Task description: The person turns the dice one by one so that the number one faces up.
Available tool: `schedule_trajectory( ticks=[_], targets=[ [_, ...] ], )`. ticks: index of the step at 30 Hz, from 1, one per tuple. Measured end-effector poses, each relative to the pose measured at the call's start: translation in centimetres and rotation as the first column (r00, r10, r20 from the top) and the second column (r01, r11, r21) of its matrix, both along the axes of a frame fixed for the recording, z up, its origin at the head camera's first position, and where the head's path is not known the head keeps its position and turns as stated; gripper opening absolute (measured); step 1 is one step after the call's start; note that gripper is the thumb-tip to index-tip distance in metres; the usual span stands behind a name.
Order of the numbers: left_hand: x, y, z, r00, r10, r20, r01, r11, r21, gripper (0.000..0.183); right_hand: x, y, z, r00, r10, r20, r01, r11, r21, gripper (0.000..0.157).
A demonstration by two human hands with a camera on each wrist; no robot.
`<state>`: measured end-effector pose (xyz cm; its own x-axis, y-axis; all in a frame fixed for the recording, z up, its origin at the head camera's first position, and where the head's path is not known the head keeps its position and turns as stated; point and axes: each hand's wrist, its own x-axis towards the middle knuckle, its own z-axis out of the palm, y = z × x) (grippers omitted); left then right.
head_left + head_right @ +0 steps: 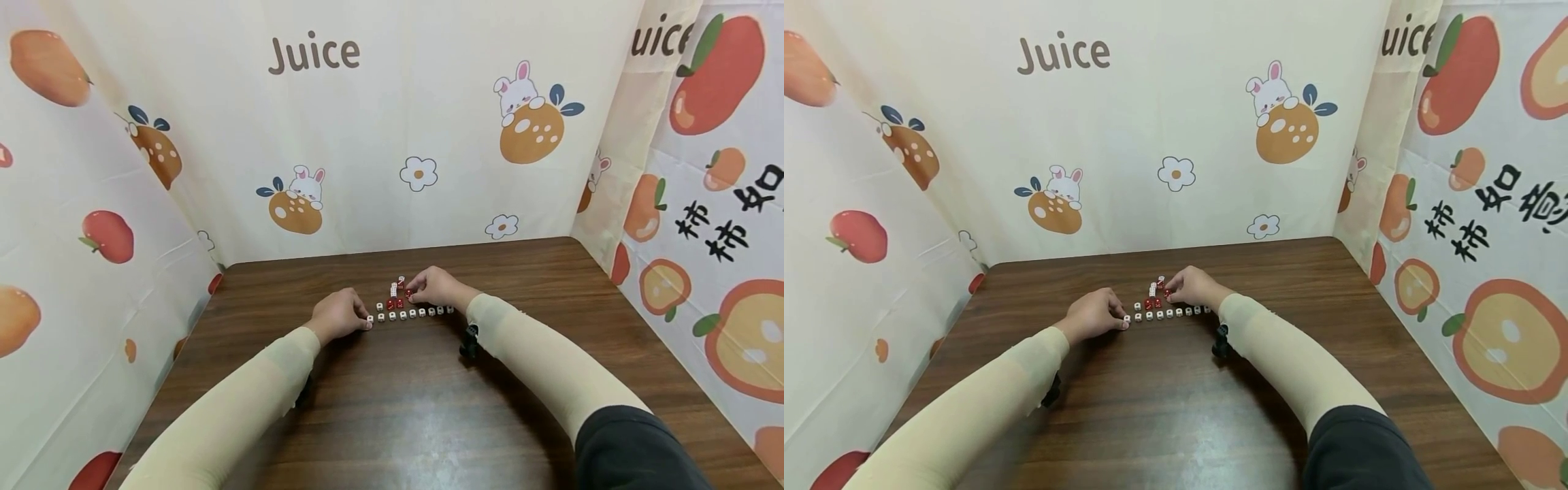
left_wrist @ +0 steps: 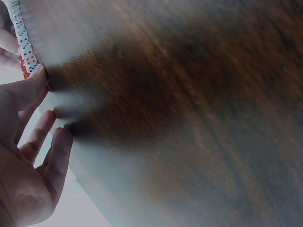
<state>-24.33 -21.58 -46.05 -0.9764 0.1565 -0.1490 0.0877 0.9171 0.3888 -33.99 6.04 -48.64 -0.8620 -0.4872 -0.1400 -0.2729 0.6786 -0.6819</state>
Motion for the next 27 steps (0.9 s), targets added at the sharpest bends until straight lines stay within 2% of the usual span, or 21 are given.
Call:
schedule_trajectory(
  ticks=[12,18,27],
  targets=[
    [-0.16,-0.06,-0.31,1.0,-0.002,-0.006,0.002,1.0,0.0,0.011,0.09,0.17,-0.04,1.0,-0.001,-0.013,0.001,1.0,0.01,0.016],
    [-0.18,-0.09,-0.34,1.0,-0.003,-0.007,0.003,1.0,-0.001,0.012,-0.03,0.56,-0.16,1.0,0.004,-0.003,-0.004,1.0,-0.03,0.015],
    [-0.12,-0.14,-0.2,1.0,-0.005,-0.012,0.005,1.0,0.004,0.012,0.19,0.85,-0.06,0.998,0.061,0.007,-0.06,0.995,-0.077,0.016]
  ],
)
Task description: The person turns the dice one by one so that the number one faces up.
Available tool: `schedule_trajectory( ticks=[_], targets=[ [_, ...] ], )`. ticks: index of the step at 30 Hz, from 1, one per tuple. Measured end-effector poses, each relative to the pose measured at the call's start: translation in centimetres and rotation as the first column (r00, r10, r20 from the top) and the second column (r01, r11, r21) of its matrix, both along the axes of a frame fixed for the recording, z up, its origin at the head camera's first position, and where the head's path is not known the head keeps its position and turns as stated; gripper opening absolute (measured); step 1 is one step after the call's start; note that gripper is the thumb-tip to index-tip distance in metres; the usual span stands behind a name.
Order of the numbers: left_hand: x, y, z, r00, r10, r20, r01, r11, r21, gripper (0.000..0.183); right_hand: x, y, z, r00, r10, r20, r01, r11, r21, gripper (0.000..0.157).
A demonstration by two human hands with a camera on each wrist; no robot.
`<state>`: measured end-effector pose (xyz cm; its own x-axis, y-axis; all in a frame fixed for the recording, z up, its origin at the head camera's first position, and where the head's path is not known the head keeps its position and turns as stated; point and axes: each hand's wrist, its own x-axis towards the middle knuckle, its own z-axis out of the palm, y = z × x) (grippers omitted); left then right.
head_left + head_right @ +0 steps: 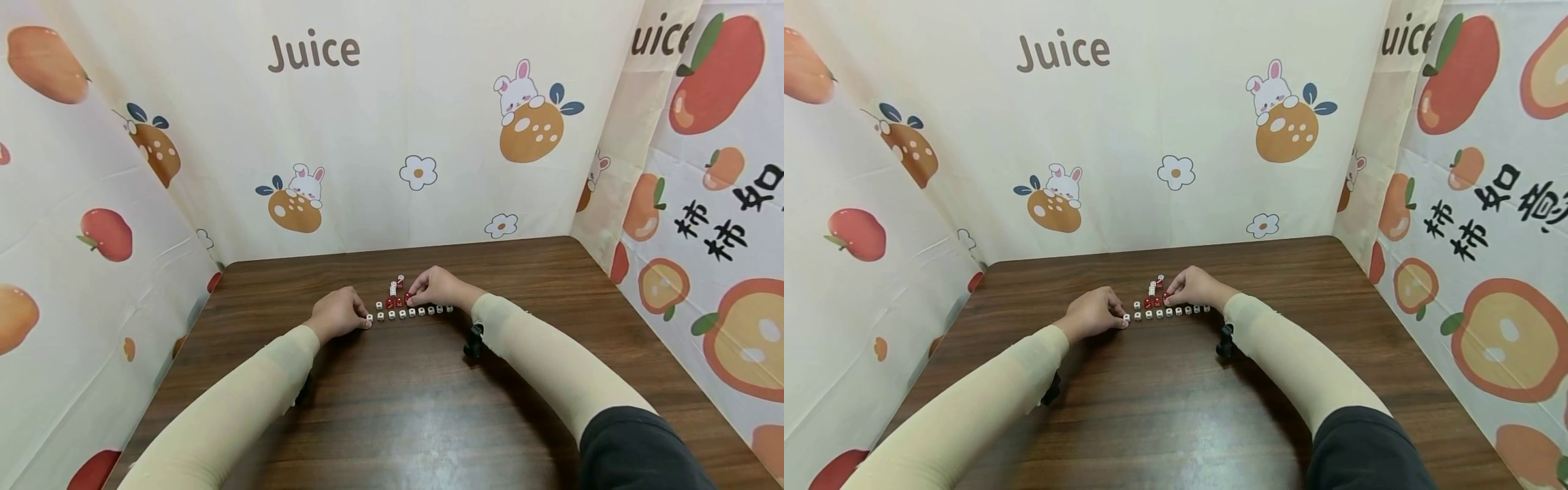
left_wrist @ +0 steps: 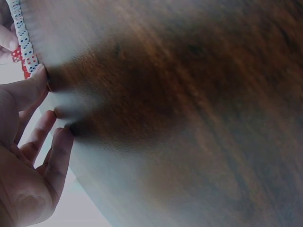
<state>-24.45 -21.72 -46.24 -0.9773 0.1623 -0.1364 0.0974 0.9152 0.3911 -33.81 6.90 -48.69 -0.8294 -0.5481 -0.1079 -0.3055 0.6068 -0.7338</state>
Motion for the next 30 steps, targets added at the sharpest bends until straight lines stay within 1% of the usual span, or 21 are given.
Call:
schedule_trajectory(
  ticks=[14,20,23,30],
  targets=[
    [0.02,-0.08,0.28,1.0,0.008,0.0,-0.008,1.0,-0.003,0.013,0.01,-0.21,0.22,0.998,0.057,-0.015,-0.056,0.998,0.039,0.011],
    [0.09,-0.06,0.09,1.0,0.004,0.007,-0.004,1.0,0.004,0.012,0.13,-0.25,0.18,0.999,0.037,0.009,-0.038,0.998,0.049,0.012],
    [0.1,-0.02,0.07,1.0,0.005,0.009,-0.005,1.0,0.006,0.012,0.08,-0.22,0.14,0.999,0.039,0.007,-0.04,0.998,0.051,0.013],
    [0.03,0.09,0.16,1.0,0.001,0.012,-0.001,1.0,-0.006,0.012,-0.61,0.05,-0.02,0.999,0.048,0.023,-0.05,0.997,0.055,0.014]
  ],
)
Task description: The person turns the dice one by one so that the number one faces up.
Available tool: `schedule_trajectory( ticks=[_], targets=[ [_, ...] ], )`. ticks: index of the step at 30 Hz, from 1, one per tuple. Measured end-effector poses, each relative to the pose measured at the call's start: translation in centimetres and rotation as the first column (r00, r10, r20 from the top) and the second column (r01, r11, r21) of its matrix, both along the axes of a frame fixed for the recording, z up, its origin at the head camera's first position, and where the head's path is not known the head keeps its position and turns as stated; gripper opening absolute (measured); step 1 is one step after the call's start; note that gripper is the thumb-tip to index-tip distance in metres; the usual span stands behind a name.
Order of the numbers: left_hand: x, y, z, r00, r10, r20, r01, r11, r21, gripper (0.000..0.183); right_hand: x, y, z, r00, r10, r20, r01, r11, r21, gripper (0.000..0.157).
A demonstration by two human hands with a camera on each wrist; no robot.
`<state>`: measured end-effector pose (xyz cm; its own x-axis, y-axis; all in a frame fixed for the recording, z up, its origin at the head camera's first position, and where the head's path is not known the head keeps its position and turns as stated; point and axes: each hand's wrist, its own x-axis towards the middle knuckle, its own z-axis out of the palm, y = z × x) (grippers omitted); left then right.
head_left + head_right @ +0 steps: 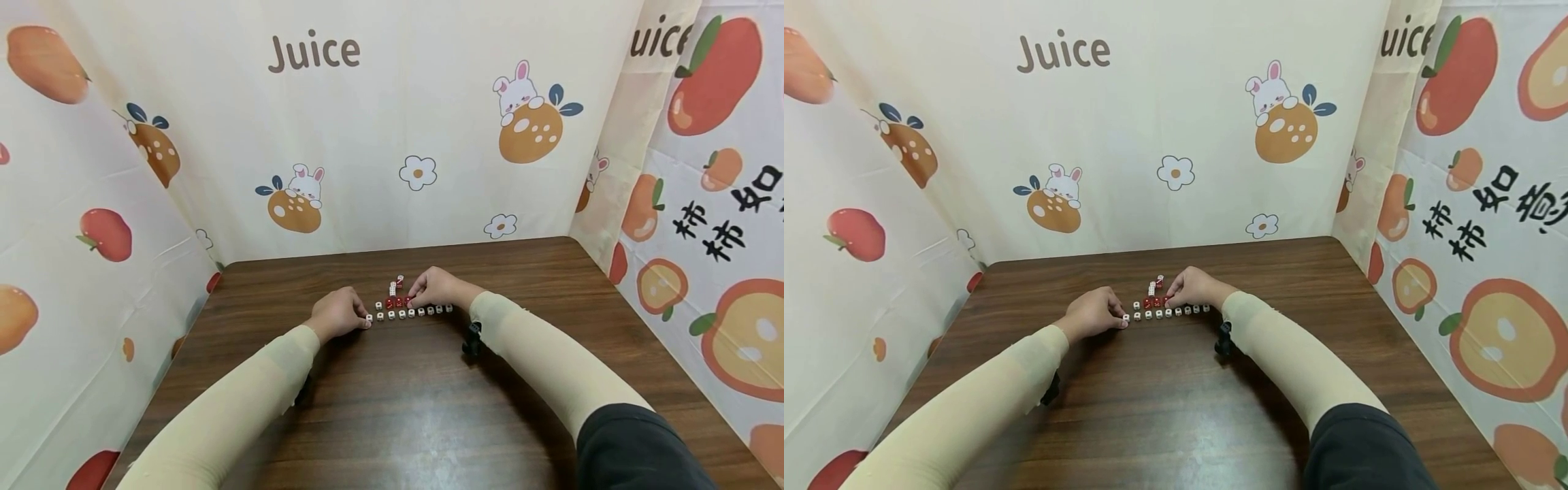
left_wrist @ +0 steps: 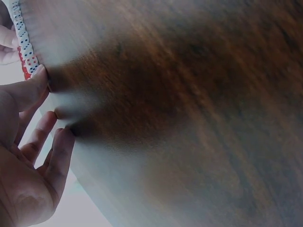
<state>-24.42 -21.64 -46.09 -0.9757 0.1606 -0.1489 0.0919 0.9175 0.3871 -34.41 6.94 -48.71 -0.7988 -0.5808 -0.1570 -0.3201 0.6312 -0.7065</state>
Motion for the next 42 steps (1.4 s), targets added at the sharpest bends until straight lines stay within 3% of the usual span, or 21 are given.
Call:
schedule_trajectory(
  ticks=[7,14,24,42],
  targets=[
    [0.0,0.0,0.0,1.0,0.004,-0.001,-0.004,1.0,0.005,0.011,-0.6,-0.1,0.1,0.999,-0.025,-0.039,0.025,1.0,0.001,0.016],
    [0.0,0.0,-0.1,1.0,0.001,-0.005,-0.001,1.0,0.005,0.011,-0.5,-0.4,0.3,0.991,-0.135,-0.013,0.134,0.989,-0.06,0.016],
    [0.0,0.0,-0.2,1.0,0.003,-0.008,-0.003,1.0,0.0,0.011,-0.6,-2.0,-0.1,0.976,-0.217,-0.032,0.213,0.972,-0.102,0.019],
    [0.0,0.1,-0.2,1.0,0.017,-0.001,-0.017,1.0,0.003,0.012,-0.4,-2.5,-0.1,0.976,-0.202,-0.076,0.195,0.977,-0.085,0.017]
  ],
)
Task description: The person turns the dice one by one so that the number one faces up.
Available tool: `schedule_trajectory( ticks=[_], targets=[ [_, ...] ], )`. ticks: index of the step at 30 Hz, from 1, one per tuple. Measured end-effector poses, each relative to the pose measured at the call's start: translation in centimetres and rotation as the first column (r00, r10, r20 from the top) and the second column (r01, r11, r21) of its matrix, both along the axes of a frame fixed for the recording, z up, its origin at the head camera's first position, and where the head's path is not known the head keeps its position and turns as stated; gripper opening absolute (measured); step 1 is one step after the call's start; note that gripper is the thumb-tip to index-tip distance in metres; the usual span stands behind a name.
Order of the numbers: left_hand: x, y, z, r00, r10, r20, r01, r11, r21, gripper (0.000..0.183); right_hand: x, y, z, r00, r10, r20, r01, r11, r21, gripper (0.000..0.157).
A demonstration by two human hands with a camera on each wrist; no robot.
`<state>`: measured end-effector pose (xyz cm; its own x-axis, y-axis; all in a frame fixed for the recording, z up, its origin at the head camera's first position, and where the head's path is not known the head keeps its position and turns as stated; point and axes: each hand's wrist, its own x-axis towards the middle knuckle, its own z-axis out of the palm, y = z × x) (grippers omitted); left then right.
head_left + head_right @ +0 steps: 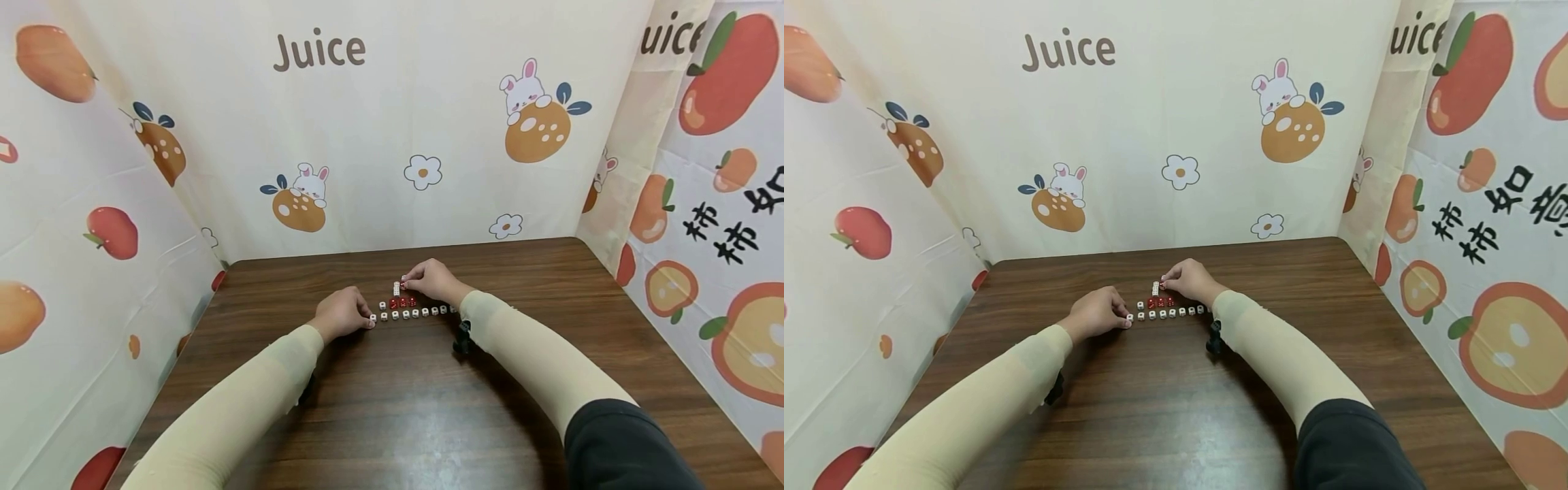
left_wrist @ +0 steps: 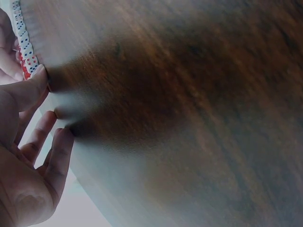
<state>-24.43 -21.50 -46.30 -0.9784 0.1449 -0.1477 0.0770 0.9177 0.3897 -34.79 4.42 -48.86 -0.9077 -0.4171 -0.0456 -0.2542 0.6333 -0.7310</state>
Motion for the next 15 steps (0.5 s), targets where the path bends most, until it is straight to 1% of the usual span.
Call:
schedule_trajectory(
  ticks=[4,8,12,15],
  targets=[
    [0.0,-0.07,-0.07,1.0,-0.002,0.002,0.002,1.0,-0.007,0.012,0.0,0.02,-0.07,1.0,-0.018,0.01,0.018,1.0,-0.003,0.019],
    [0.02,-0.13,-0.1,1.0,0.003,0.006,-0.003,1.0,-0.006,0.012,-0.18,-0.29,-0.33,1.0,-0.028,0.0,0.028,1.0,0.014,0.022],
    [0.03,-0.1,-0.07,1.0,-0.001,0.006,0.001,1.0,-0.002,0.012,-0.27,-0.55,-0.43,1.0,-0.029,-0.003,0.029,0.999,0.032,0.022],
    [0.07,-0.05,0.01,1.0,-0.002,0.006,0.002,1.0,0.003,0.012,-0.24,-0.48,-0.26,1.0,-0.027,0.015,0.026,0.999,0.042,0.022]
  ],
)
